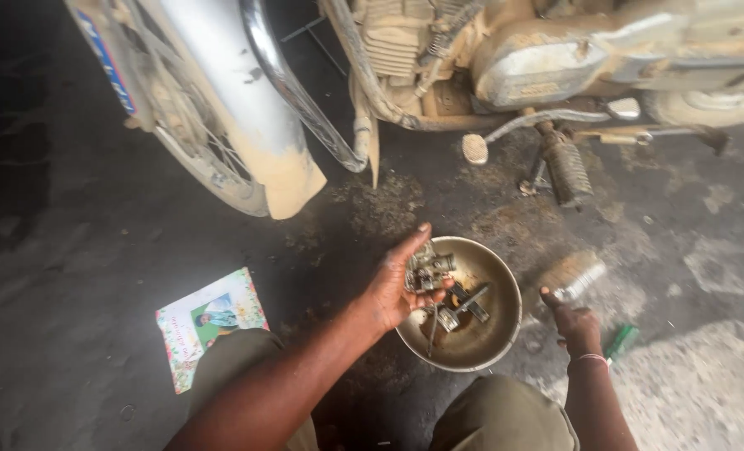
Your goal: The person sits on the ground beside a motorcycle and cleans a carburetor. They pour liquid from a plastic bottle over the carburetor, scrub it with a brush, poke its passages with a long screwdriver-like tool, and dip parts in a metal bowl of parts.
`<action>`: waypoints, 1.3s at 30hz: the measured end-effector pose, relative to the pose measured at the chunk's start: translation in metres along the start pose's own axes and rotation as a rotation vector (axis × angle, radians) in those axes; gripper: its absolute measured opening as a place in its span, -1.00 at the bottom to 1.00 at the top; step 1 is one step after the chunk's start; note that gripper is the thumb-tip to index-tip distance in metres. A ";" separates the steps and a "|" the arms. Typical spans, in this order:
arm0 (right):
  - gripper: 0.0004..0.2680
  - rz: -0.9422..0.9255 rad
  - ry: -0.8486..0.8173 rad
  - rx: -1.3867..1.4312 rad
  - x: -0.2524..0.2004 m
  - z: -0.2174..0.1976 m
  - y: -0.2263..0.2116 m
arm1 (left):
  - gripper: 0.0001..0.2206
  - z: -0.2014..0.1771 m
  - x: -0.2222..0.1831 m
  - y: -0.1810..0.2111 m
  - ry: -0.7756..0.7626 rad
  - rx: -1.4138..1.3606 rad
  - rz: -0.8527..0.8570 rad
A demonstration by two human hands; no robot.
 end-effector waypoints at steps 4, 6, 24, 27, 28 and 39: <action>-0.46 -0.088 -0.132 -0.136 0.019 0.048 -0.019 | -0.34 -0.008 0.006 -0.002 0.013 -0.030 -0.005; -0.52 0.081 -0.106 0.167 0.056 0.063 0.024 | -0.39 -0.014 0.012 -0.010 0.014 0.031 -0.023; -0.41 -0.511 0.091 -0.387 -0.053 -0.125 -0.062 | -0.44 0.018 0.002 -0.005 -0.084 0.116 -0.003; -0.35 -0.174 0.077 -0.349 -0.049 -0.098 -0.027 | -0.44 -0.006 -0.006 -0.008 -0.126 0.106 0.032; -0.35 -0.185 0.065 -0.341 -0.033 -0.080 -0.018 | -0.44 -0.012 -0.013 -0.004 -0.113 0.115 0.039; -0.62 -0.276 0.068 -0.024 0.058 0.066 0.060 | -0.42 -0.067 -0.009 -0.017 0.150 0.091 -0.071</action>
Point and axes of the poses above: each hand's wrist, its own x-axis towards the middle knuckle, its own z-axis out of the palm, y = z × x, the point moved 8 cm from there along x, towards the middle knuckle, and after that the axes turned 9 degrees about x, right-handed, at the moved point
